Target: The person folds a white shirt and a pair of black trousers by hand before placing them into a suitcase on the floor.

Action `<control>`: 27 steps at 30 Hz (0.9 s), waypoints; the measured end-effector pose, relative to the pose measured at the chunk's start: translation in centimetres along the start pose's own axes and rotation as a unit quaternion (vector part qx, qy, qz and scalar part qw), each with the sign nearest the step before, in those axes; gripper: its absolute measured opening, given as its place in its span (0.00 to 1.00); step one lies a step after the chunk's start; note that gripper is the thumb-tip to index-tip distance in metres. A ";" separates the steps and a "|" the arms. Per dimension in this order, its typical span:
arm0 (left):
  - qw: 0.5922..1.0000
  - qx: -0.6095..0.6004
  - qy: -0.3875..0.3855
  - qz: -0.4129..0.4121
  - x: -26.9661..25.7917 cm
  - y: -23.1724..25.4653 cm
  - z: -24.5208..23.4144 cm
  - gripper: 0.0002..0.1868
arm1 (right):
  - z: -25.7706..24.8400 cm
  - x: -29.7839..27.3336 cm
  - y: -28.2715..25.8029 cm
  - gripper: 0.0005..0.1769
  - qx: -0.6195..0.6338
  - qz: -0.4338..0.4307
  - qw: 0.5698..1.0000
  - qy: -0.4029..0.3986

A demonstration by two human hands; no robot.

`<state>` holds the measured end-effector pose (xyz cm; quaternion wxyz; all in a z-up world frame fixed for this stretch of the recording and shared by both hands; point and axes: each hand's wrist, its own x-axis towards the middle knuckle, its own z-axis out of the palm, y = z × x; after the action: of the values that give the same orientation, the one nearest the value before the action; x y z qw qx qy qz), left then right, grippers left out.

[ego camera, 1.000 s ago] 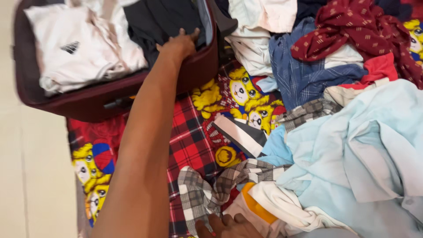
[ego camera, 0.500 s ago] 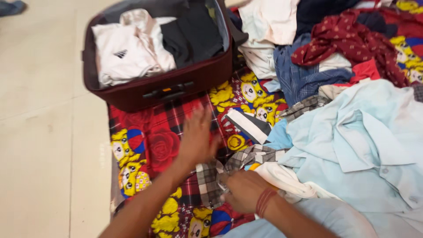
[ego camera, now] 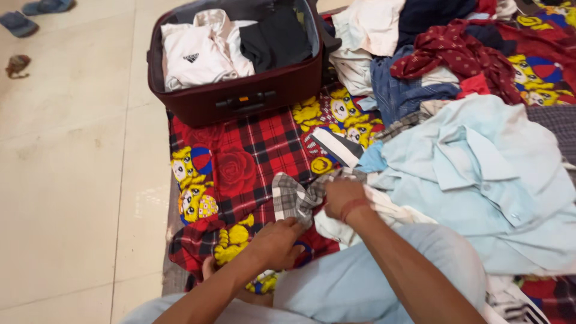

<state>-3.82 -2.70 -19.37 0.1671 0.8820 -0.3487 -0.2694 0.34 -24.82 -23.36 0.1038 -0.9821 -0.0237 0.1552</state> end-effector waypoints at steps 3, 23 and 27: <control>1.000 -0.014 0.015 -0.013 -1.0 0.6 0.9 0.27 | -0.2 -0.2 0.9 0.22 -0.092 0.082 0.989 -0.078; 0.856 -0.360 0.361 -0.087 2.4 -5.8 0.3 0.17 | -2.3 -1.5 -3.5 0.21 0.495 -0.106 0.852 0.134; 0.752 -0.523 0.338 -0.217 0.6 -7.2 -4.0 0.18 | -1.5 0.5 -0.5 0.34 0.340 -0.119 0.920 0.156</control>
<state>2.73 2.34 -19.86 0.6462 0.7425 0.1266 -0.1227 1.28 -24.59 -22.05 0.4518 -0.8892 -0.0700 -0.0146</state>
